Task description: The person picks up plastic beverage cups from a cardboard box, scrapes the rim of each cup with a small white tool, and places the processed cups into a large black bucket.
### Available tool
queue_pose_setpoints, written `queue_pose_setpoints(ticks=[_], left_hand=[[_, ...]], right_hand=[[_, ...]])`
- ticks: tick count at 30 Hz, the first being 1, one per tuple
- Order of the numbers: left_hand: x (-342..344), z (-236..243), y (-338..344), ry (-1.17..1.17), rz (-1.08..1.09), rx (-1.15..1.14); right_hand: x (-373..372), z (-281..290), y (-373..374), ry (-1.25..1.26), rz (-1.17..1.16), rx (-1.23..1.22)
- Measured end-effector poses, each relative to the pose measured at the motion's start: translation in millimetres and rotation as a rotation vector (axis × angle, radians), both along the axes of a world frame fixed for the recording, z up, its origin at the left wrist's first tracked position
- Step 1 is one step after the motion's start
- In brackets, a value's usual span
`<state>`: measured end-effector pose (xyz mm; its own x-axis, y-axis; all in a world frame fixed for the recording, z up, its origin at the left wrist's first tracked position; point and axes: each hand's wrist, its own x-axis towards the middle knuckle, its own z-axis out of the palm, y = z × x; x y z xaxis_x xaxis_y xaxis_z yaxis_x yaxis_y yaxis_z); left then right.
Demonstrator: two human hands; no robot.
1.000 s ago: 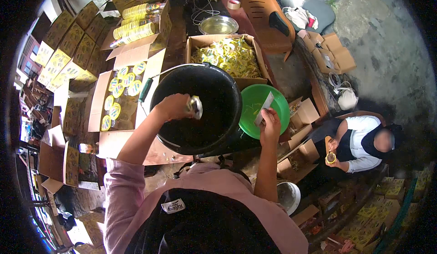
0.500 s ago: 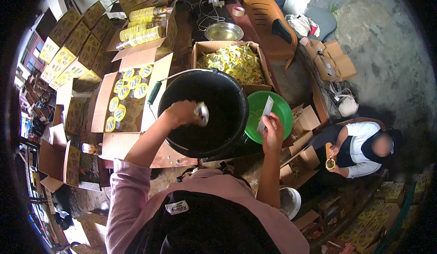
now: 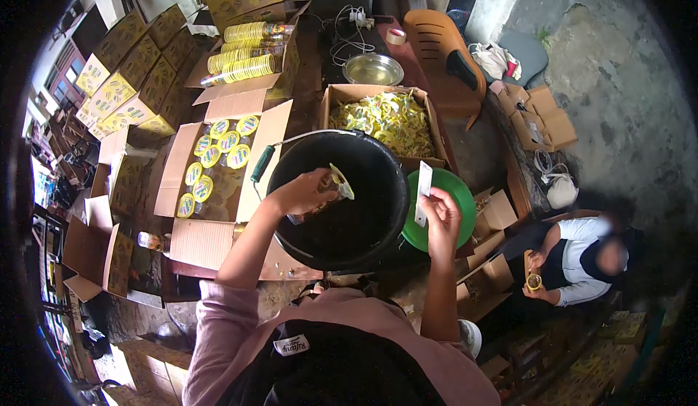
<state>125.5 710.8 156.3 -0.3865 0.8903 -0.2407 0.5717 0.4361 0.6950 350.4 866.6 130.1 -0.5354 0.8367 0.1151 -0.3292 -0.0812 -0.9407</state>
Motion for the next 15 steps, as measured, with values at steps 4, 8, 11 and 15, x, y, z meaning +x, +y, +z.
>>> queue_pose_setpoints(ticks=[4, 8, 11, 15], left_hand=[[7, 5, -13, -0.287, 0.031, 0.314], [39, 10, -33, -0.49, 0.097, 0.577], [55, 10, -37, -0.202, 0.161, 0.776], [62, 7, -42, -0.122, 0.231, 0.779]], right_hand=[[-15, 20, -14, -0.104, -0.015, 0.296], [-27, 51, -30, -0.28, -0.141, 0.916], [-32, 68, -37, -0.187, -0.128, 1.285], [-35, 79, -40, -0.127, -0.06, 1.498]])
